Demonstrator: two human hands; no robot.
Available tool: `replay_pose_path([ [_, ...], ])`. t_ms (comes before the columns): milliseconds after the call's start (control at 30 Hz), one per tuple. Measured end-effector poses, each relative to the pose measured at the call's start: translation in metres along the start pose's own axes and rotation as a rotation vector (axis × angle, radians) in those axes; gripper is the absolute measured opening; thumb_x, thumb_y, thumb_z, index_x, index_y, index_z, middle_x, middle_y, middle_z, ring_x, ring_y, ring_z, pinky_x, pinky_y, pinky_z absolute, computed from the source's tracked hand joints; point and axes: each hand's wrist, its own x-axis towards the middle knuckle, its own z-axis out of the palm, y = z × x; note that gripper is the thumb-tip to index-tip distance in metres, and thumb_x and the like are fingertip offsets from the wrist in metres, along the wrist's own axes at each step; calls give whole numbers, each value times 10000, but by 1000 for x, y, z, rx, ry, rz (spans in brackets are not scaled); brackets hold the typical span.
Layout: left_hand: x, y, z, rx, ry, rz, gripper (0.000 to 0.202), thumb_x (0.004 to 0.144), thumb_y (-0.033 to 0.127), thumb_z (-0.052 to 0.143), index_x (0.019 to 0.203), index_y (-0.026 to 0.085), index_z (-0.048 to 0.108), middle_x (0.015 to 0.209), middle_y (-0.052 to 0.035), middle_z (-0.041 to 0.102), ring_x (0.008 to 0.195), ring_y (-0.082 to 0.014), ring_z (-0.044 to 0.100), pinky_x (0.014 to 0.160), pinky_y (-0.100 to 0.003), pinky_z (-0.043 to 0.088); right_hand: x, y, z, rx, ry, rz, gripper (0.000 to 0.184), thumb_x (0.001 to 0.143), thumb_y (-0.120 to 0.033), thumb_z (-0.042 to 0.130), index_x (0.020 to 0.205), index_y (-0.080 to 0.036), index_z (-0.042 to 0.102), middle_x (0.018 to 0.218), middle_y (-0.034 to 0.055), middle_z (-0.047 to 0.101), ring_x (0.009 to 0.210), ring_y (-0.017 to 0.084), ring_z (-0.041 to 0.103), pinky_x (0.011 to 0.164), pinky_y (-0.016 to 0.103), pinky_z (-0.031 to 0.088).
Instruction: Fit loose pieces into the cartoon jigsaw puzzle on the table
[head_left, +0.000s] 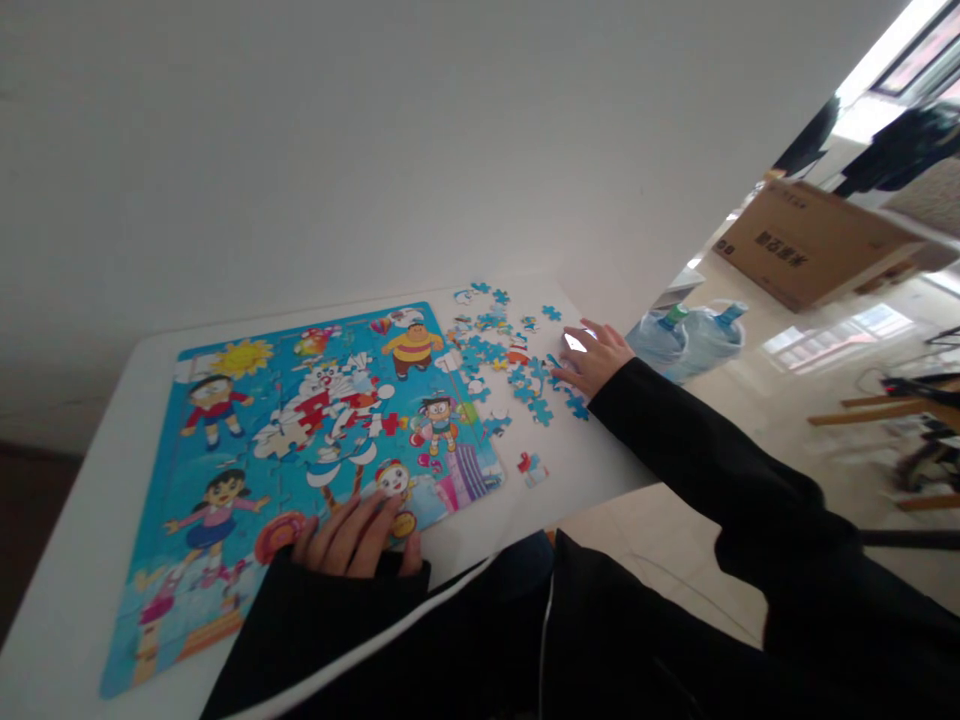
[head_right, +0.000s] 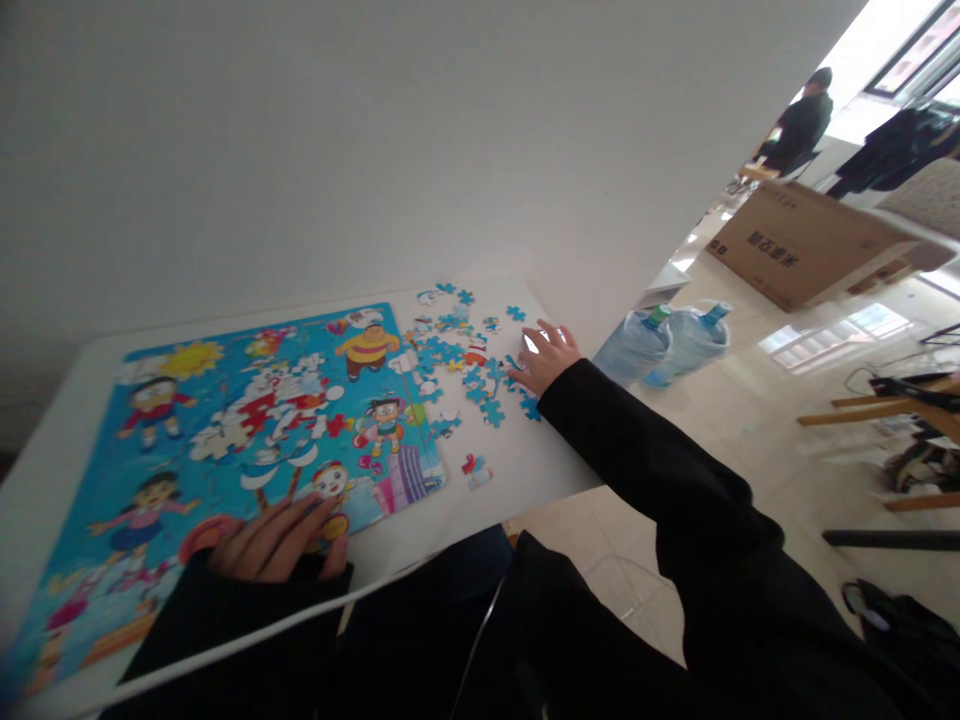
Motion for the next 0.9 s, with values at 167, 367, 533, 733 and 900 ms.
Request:
replay_pose_path([
  [167,-1,7,-1,-8,-7,-40,228,805,296,584,973,150,632,905,-91,678,817,-266,624,783,-426,433,10,1,4,35,-43,1,333,842,-465,541,931,-208,732,1284,75,575,1239,298,439,1011,454,352],
  [367,0,12,-3,6,-20,-89,229,807,301,567,973,155,625,915,-100,673,836,-283,623,814,-459,423,16,2,3,118,-42,57,311,786,-484,578,889,-222,710,1193,72,629,1130,301,518,914,465,412],
  [533,-1,13,-1,-1,6,-88,237,802,309,572,972,151,619,906,-102,676,828,-286,630,814,-475,425,19,-1,-7,184,-27,93,215,705,-382,637,843,-223,681,991,78,693,972,299,585,802,451,451],
  [733,-4,10,1,-11,0,-74,247,804,317,559,980,152,612,909,-104,675,838,-289,628,807,-474,425,27,-3,-19,498,-3,167,185,720,-305,603,859,-199,661,727,16,685,640,153,620,668,303,478],
  [900,-4,10,0,-6,-4,-61,238,808,312,561,976,154,619,902,-96,678,829,-283,626,815,-456,410,30,-18,-23,875,-27,45,357,692,-370,629,980,-164,676,708,27,671,557,118,585,568,252,466],
])
